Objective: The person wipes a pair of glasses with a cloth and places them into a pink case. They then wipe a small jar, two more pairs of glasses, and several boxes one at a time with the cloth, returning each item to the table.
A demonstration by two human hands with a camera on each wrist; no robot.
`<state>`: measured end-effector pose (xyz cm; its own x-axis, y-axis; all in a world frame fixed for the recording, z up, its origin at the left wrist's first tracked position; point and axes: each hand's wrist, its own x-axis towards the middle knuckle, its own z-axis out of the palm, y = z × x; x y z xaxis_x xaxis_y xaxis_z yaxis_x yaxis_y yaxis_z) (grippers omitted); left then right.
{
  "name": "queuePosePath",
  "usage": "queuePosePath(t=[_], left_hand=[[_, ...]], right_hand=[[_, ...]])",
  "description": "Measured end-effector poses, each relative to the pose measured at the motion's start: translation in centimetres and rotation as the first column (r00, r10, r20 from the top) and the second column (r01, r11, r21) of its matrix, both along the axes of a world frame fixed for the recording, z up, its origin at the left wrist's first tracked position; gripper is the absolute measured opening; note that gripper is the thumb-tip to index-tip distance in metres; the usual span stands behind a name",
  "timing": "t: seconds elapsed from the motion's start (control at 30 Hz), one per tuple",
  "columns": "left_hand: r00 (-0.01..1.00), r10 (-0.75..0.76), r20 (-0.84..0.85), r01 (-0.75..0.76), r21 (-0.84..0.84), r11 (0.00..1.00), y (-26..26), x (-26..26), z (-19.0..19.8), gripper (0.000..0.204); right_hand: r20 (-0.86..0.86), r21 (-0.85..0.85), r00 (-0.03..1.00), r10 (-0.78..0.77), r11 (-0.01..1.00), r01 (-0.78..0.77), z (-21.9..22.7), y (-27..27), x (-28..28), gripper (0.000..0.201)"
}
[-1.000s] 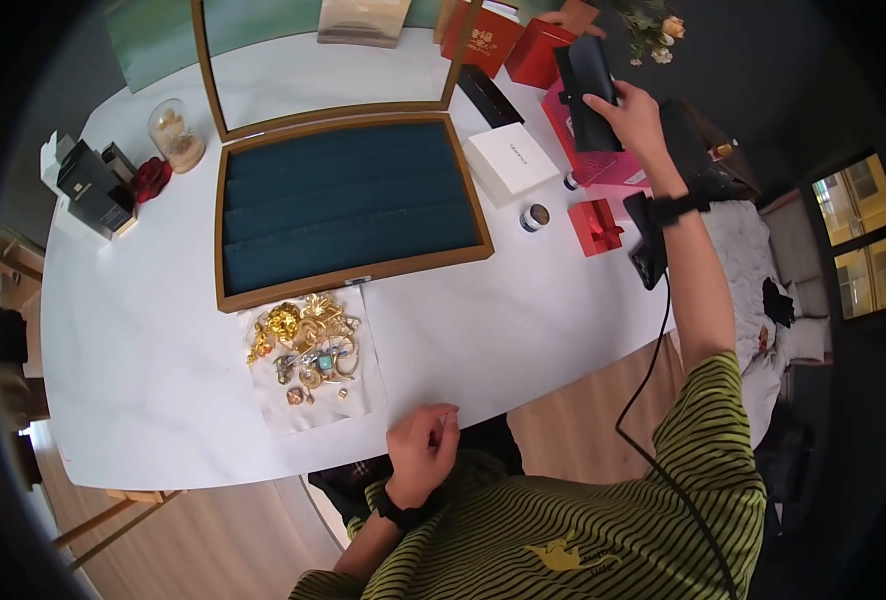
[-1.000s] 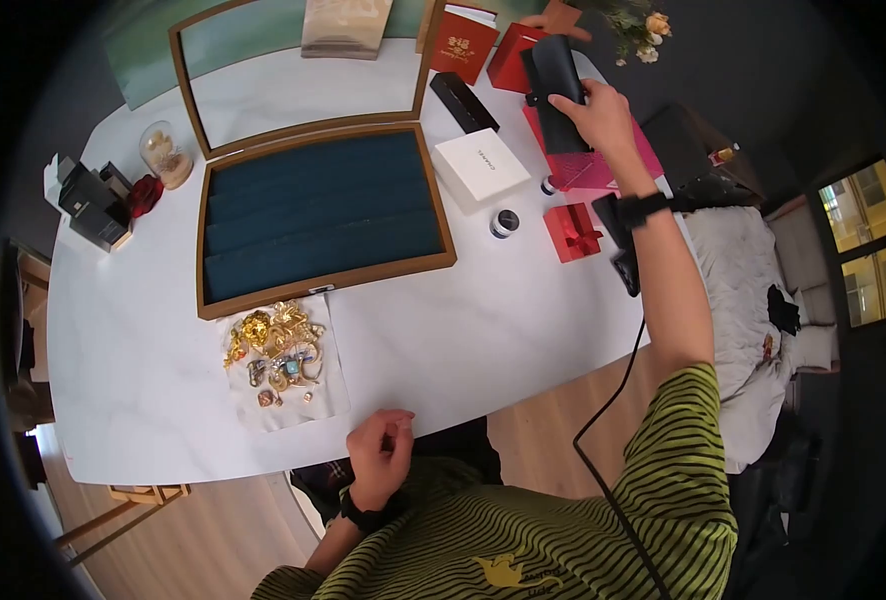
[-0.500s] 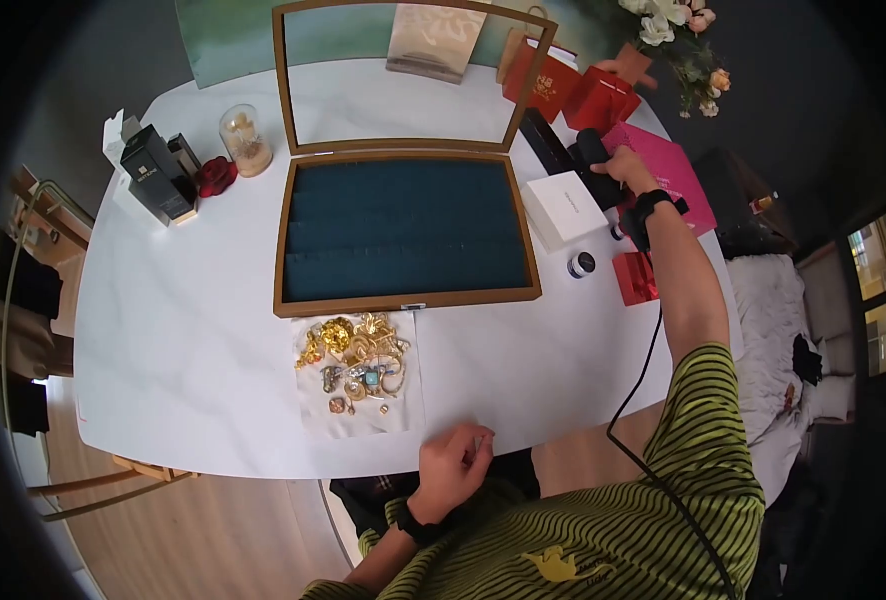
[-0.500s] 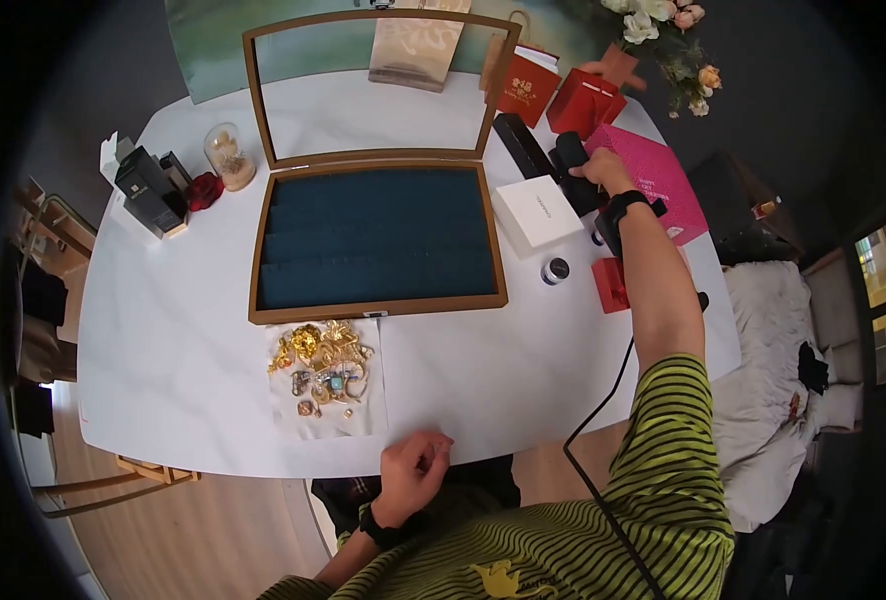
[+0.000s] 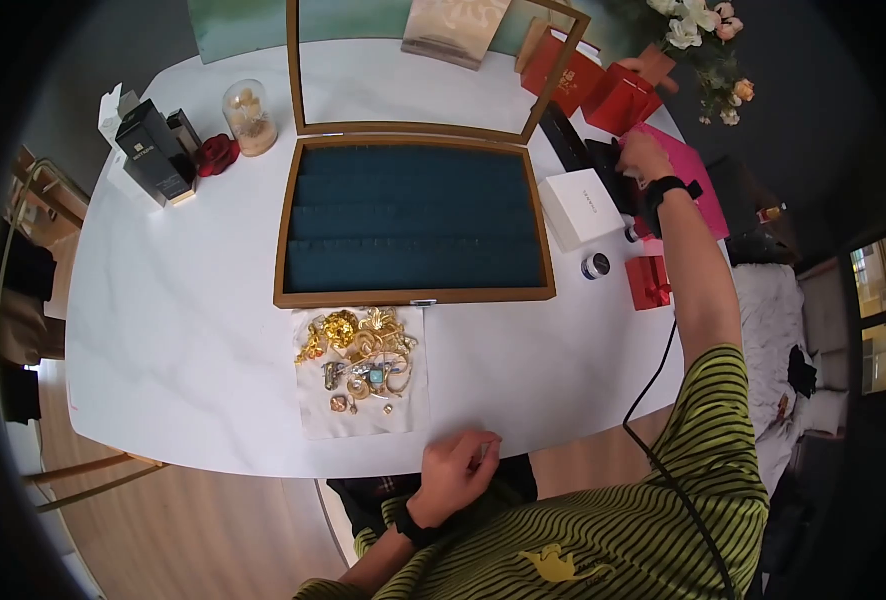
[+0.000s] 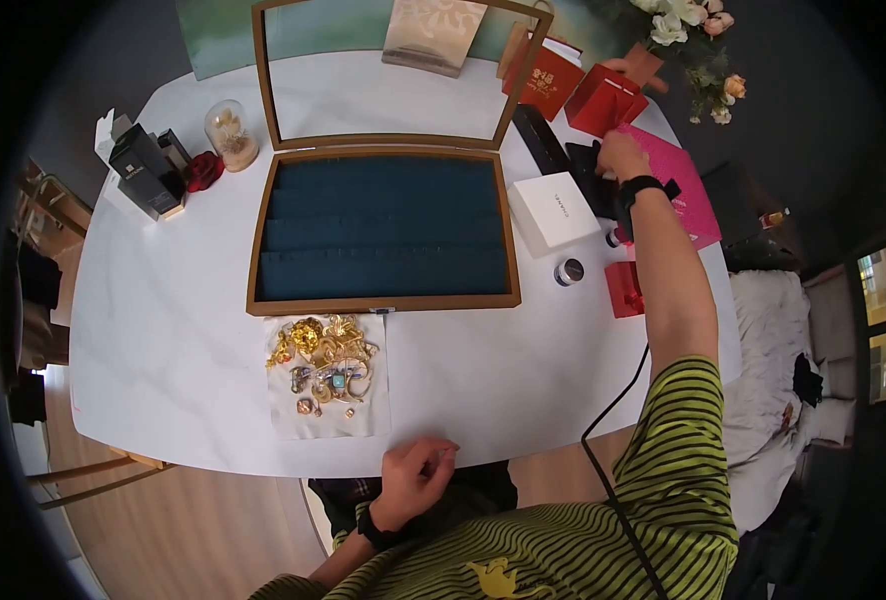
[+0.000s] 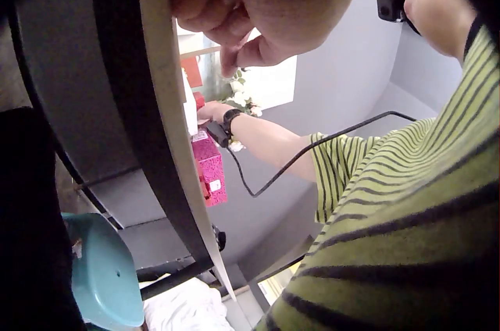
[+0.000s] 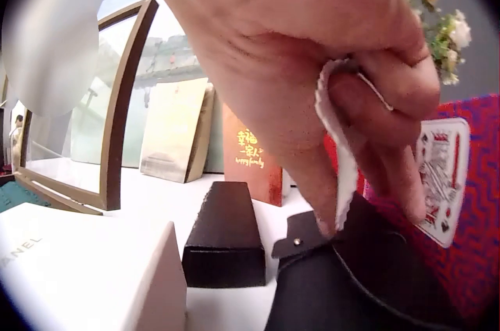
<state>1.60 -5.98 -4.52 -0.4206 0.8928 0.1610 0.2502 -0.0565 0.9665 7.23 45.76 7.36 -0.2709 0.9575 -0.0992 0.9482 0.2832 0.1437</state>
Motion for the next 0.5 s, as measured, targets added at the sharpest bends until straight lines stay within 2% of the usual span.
queuePosePath(t=[0.03,0.07,0.13,0.17,0.27,0.3,0.4,0.5], left_hand=[[1.000,-0.004,-0.011,0.004,-0.004,1.000,0.1,0.0,0.0,0.006],[1.000,-0.006,-0.020,0.006,-0.005,1.000,0.2,0.0,0.0,0.006],[0.999,-0.018,-0.034,0.019,0.002,1.000,0.2,-0.1,-0.3,0.005],[0.998,-0.026,-0.054,0.026,0.007,1.000,0.2,-0.2,-0.4,0.005],[1.000,-0.012,-0.016,0.013,0.014,1.000,0.2,-0.1,-0.4,0.005],[1.000,-0.006,-0.010,0.006,0.009,1.000,0.2,-0.1,-0.4,0.005],[1.000,0.003,0.016,-0.004,0.052,0.999,0.4,-0.3,-0.1,0.005],[1.000,-0.001,0.009,0.001,0.038,0.999,0.5,-0.5,0.1,0.005]], right_hand=[[0.073,0.167,0.994,0.082,0.981,-0.093,0.2,0.1,-0.5,0.048],[0.078,0.167,0.994,0.080,0.982,-0.092,0.4,0.3,-1.4,0.048],[-0.167,0.243,0.981,0.097,0.969,-0.054,0.6,0.6,-3.4,0.048],[-0.162,0.245,0.982,0.098,0.968,-0.056,0.5,0.9,-4.0,0.048],[-0.166,0.081,0.982,0.093,0.993,-0.080,-0.5,1.6,-5.7,0.060],[-0.161,0.076,0.982,0.098,0.993,-0.087,-1.0,1.7,-6.0,0.060],[-0.038,0.001,0.994,0.102,0.995,-0.102,-2.4,2.3,-6.8,0.072],[0.030,-0.076,0.989,0.142,0.987,-0.139,-3.9,3.0,-7.0,0.074]])
